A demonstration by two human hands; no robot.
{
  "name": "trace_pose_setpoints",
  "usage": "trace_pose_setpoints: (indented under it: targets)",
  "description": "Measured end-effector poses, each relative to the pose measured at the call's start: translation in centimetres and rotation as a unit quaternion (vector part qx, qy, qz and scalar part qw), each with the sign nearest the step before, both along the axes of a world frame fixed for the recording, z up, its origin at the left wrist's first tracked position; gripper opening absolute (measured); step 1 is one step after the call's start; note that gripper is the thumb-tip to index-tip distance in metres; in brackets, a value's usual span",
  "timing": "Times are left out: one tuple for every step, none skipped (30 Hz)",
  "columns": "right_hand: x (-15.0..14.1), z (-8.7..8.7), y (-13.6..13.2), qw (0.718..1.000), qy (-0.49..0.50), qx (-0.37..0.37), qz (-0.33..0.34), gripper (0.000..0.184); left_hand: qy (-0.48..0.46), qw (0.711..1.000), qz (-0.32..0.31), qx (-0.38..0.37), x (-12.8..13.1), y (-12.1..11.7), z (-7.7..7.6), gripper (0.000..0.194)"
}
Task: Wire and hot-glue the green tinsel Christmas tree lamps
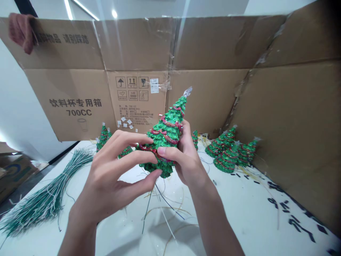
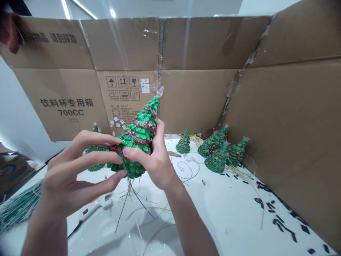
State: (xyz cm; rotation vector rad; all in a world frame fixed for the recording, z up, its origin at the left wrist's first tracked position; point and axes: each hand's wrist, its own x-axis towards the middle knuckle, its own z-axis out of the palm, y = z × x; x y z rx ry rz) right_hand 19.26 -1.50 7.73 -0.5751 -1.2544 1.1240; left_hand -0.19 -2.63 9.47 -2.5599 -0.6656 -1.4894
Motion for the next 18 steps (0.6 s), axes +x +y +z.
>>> trace_pose_setpoints:
  targets:
    - [-0.06, 0.04, -0.12, 1.0, 0.002, 0.003, 0.001, 0.071, 0.003, 1.0, -0.005, 0.002, -0.03, 0.0, 0.06, 0.018]
    - [-0.11, 0.07, -0.23, 1.0, 0.003, 0.006, 0.001, 0.072, 0.004, 1.0, -0.011, 0.005, -0.05, 0.01, 0.12, 0.019]
    - [-0.14, 0.1, -0.3, 1.0, 0.002, 0.008, -0.001, 0.072, 0.004, 1.0, -0.016, 0.007, -0.05, 0.02, 0.15, 0.02]
    - [-0.15, 0.11, -0.35, 1.0, 0.001, 0.01, -0.003, 0.071, 0.003, 1.0, -0.02, 0.01, -0.04, 0.05, 0.18, 0.021]
    - [-0.15, 0.1, -0.36, 1.0, 0.0, 0.011, -0.005, 0.07, 0.003, 1.0, -0.021, 0.011, -0.01, 0.09, 0.18, 0.021]
    - [-0.13, 0.08, -0.35, 1.0, -0.001, 0.012, -0.008, 0.069, 0.002, 1.0, -0.021, 0.014, 0.02, 0.15, 0.17, 0.021]
    - [-0.11, 0.06, -0.3, 1.0, -0.002, 0.013, -0.008, 0.068, 0.003, 1.0, -0.021, 0.015, 0.05, 0.21, 0.14, 0.02]
    - [-0.08, 0.04, -0.24, 1.0, -0.001, 0.013, -0.006, 0.068, 0.003, 1.0, -0.021, 0.017, 0.07, 0.28, 0.12, 0.02]
    - [-0.05, 0.02, -0.17, 1.0, 0.001, 0.013, -0.002, 0.068, 0.004, 1.0, -0.021, 0.017, 0.08, 0.35, 0.09, 0.019]
    - [-0.03, 0.01, -0.1, 1.0, 0.003, 0.012, 0.003, 0.069, 0.005, 1.0, -0.021, 0.018, 0.08, 0.41, 0.07, 0.019]
    - [-0.01, 0.01, -0.03, 1.0, 0.003, 0.011, 0.007, 0.069, 0.006, 1.0, -0.021, 0.019, 0.07, 0.46, 0.06, 0.019]
    - [0.0, 0.01, 0.03, 1.0, 0.003, 0.008, 0.01, 0.07, 0.008, 1.0, -0.021, 0.02, 0.04, 0.5, 0.06, 0.019]
    - [0.01, 0.03, 0.07, 1.0, 0.001, 0.005, 0.012, 0.071, 0.01, 1.0, -0.02, 0.02, 0.01, 0.52, 0.06, 0.02]
    - [0.01, 0.04, 0.11, 1.0, -0.002, 0.002, 0.011, 0.071, 0.012, 1.0, -0.019, 0.021, -0.02, 0.53, 0.07, 0.02]
    - [0.02, 0.05, 0.13, 1.0, -0.004, -0.001, 0.012, 0.072, 0.014, 1.0, -0.019, 0.02, -0.06, 0.53, 0.07, 0.02]
    - [0.02, 0.05, 0.15, 1.0, -0.004, -0.003, 0.014, 0.072, 0.015, 1.0, -0.018, 0.019, -0.09, 0.52, 0.06, 0.02]
    - [0.02, 0.05, 0.17, 1.0, -0.001, -0.005, 0.017, 0.072, 0.016, 1.0, -0.018, 0.018, -0.12, 0.52, 0.04, 0.02]
    - [0.03, 0.03, 0.19, 1.0, 0.003, -0.005, 0.022, 0.072, 0.017, 1.0, -0.018, 0.016, -0.14, 0.53, 0.01, 0.02]
